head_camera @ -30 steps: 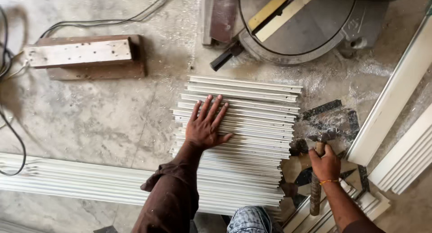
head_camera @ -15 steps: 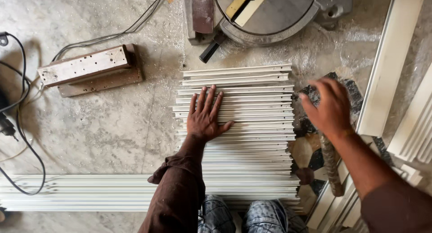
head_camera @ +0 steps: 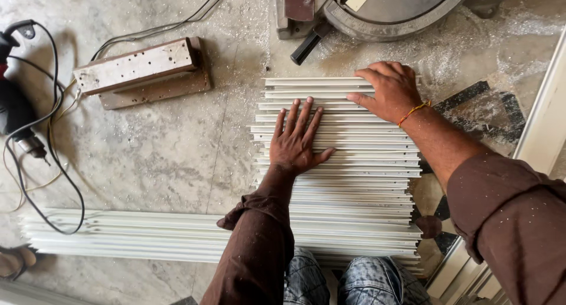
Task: The person uses a hammer to tap together a stack of white plastic molding pieces, then uses a power drill to fasten them. The person works on the floor in a workshop setting.
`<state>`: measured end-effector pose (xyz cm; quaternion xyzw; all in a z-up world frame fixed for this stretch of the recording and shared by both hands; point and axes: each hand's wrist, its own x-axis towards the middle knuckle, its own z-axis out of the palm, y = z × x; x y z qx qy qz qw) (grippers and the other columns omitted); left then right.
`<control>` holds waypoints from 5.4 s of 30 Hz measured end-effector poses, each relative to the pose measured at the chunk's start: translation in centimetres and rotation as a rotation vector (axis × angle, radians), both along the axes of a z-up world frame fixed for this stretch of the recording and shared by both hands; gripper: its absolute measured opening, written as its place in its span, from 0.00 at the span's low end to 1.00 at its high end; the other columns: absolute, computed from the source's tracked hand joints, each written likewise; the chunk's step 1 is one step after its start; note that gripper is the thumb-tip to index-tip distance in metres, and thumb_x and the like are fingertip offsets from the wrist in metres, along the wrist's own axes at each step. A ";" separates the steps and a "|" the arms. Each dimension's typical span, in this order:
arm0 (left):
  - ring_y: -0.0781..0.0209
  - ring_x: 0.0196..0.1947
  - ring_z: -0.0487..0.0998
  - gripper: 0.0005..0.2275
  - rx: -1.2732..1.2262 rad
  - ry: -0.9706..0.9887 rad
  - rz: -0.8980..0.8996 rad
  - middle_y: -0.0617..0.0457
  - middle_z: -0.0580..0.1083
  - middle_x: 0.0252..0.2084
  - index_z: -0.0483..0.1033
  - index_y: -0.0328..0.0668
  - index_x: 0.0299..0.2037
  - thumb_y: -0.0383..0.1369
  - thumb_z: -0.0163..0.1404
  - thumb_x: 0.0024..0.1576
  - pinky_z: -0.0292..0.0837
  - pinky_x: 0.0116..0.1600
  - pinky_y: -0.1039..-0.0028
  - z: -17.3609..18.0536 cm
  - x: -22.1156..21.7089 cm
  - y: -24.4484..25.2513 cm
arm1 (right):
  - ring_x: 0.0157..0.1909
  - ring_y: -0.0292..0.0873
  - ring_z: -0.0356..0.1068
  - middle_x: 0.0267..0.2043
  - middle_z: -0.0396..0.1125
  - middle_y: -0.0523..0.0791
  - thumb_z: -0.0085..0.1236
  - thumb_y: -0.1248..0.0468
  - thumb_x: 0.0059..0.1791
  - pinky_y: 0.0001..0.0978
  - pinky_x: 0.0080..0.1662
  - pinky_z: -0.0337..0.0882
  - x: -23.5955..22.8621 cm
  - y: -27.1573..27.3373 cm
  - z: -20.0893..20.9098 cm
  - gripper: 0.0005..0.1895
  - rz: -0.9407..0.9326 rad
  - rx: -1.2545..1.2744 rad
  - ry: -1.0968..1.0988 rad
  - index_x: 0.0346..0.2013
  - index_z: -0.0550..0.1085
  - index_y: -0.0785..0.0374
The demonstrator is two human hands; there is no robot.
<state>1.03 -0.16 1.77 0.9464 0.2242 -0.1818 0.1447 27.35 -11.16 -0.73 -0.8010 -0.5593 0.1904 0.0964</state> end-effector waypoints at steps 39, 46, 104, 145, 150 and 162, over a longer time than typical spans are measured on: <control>0.49 0.79 0.32 0.45 -0.053 0.027 -0.026 0.51 0.35 0.80 0.38 0.58 0.78 0.72 0.33 0.54 0.26 0.78 0.52 0.5 -0.8 -0.2 | 0.49 0.48 0.73 0.53 0.73 0.49 0.65 0.55 0.51 0.46 0.49 0.75 1.4 -24.5 2.4 0.22 -0.842 -0.160 0.029 0.56 0.74 0.60; 0.44 0.79 0.38 0.45 -0.099 -0.072 0.068 0.47 0.38 0.79 0.42 0.58 0.77 0.70 0.42 0.54 0.35 0.78 0.48 0.2 -1.3 -0.6 | 0.42 0.52 0.73 0.50 0.73 0.50 0.59 0.54 0.54 0.46 0.38 0.74 -3.7 -26.2 3.2 0.29 -1.128 -0.421 0.254 0.70 0.69 0.52; 0.71 0.15 0.67 0.25 -0.687 -0.329 1.219 0.58 0.66 0.18 0.69 0.38 0.32 0.52 0.35 0.68 0.62 0.21 0.76 1.9 -4.0 3.8 | 0.54 0.49 0.62 0.54 0.63 0.47 0.40 0.28 0.59 0.50 0.62 0.57 -4.5 0.7 1.3 0.39 -0.076 0.199 -0.248 0.55 0.73 0.61; 0.57 0.19 0.73 0.27 -0.496 -0.016 0.854 0.48 0.72 0.23 0.71 0.39 0.38 0.56 0.31 0.68 0.73 0.25 0.63 1.5 -6.0 9.7 | 0.53 0.47 0.62 0.47 0.62 0.47 0.42 0.26 0.62 0.49 0.61 0.58 -4.3 -0.4 -1.7 0.41 -0.039 0.279 -0.340 0.51 0.76 0.63; 0.70 0.14 0.62 0.25 -0.822 -0.372 1.207 0.59 0.62 0.20 0.67 0.40 0.35 0.57 0.36 0.66 0.59 0.17 0.73 0.5 -3.7 4.8 | 0.54 0.47 0.62 0.47 0.62 0.47 0.42 0.27 0.61 0.49 0.62 0.58 -4.4 -0.6 -1.9 0.40 -0.034 0.285 -0.358 0.52 0.76 0.63; 0.68 0.13 0.64 0.23 -0.984 -0.572 1.372 0.57 0.64 0.18 0.62 0.44 0.31 0.56 0.39 0.64 0.62 0.17 0.74 0.9 -0.1 1.1 | 0.52 0.47 0.61 0.47 0.61 0.47 0.44 0.31 0.60 0.48 0.62 0.57 -4.3 -0.6 -1.2 0.36 -0.017 0.322 -0.378 0.52 0.75 0.64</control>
